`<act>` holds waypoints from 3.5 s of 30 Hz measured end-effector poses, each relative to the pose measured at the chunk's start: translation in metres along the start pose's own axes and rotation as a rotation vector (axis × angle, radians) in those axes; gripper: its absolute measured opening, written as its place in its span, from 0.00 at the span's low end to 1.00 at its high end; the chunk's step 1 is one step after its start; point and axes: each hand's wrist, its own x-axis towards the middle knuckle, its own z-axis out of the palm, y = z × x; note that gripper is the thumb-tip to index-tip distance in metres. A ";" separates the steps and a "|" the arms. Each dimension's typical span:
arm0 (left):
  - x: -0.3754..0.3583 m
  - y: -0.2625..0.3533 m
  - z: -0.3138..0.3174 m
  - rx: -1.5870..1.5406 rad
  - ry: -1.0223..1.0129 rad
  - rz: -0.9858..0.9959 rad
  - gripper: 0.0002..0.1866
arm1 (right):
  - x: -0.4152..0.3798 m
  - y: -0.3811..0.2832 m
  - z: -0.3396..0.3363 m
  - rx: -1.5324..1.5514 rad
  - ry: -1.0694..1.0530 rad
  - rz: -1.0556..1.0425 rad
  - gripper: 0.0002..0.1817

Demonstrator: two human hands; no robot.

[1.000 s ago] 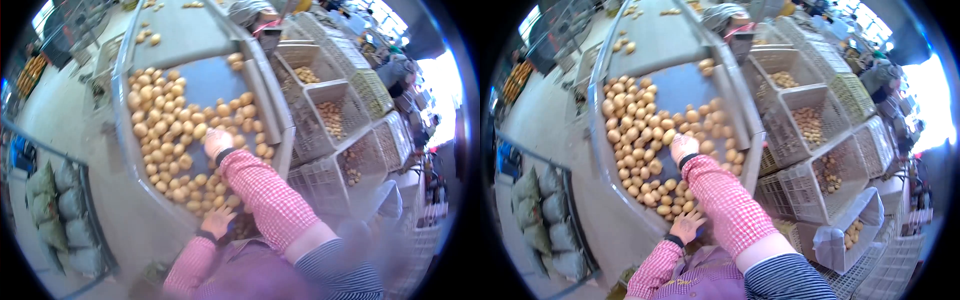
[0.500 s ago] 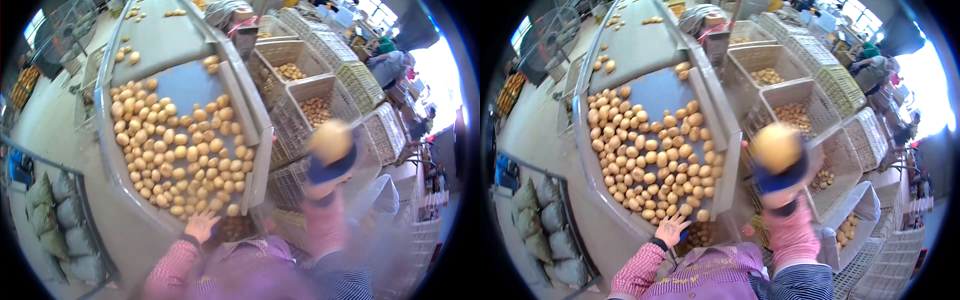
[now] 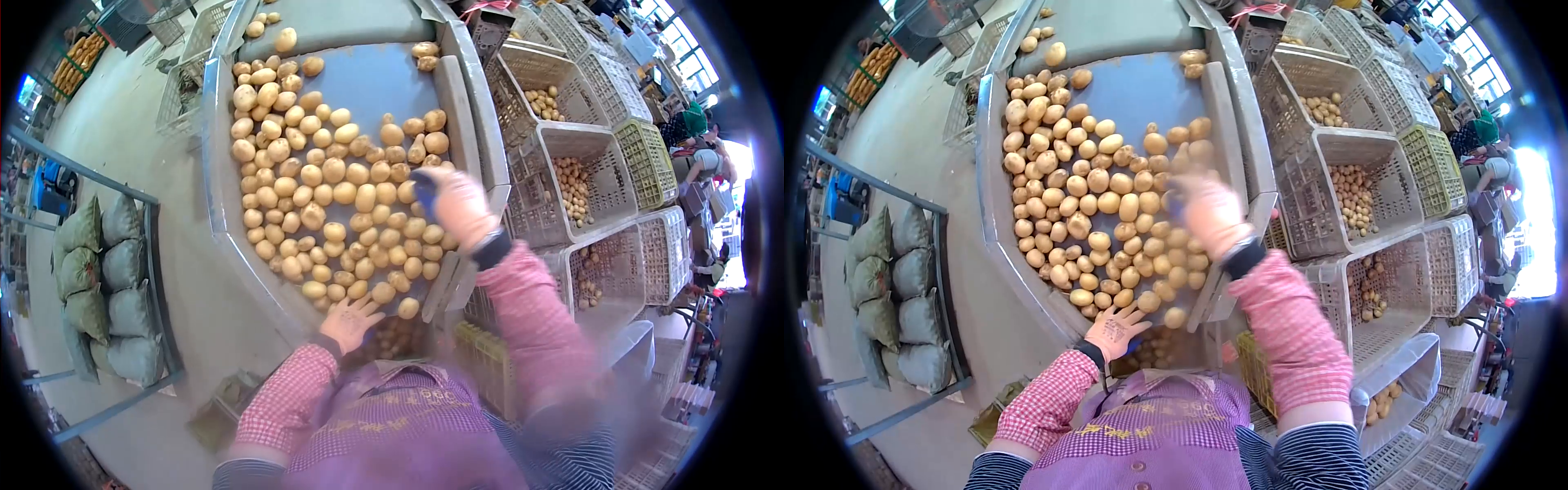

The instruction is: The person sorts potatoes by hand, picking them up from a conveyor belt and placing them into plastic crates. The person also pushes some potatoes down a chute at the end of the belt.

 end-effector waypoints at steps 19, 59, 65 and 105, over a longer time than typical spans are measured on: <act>-0.001 -0.003 0.013 0.015 0.079 -0.005 0.27 | -0.050 -0.046 0.089 1.689 -0.231 0.486 0.26; -0.002 0.002 0.005 -0.054 0.139 0.070 0.28 | -0.024 -0.021 0.013 1.417 0.082 0.209 0.37; 0.000 0.005 0.006 -0.008 0.199 0.061 0.24 | -0.145 -0.051 0.003 2.108 -0.058 0.511 0.31; -0.003 0.007 0.007 0.115 -0.013 0.037 0.30 | -0.414 0.162 -0.126 1.039 1.079 0.845 0.29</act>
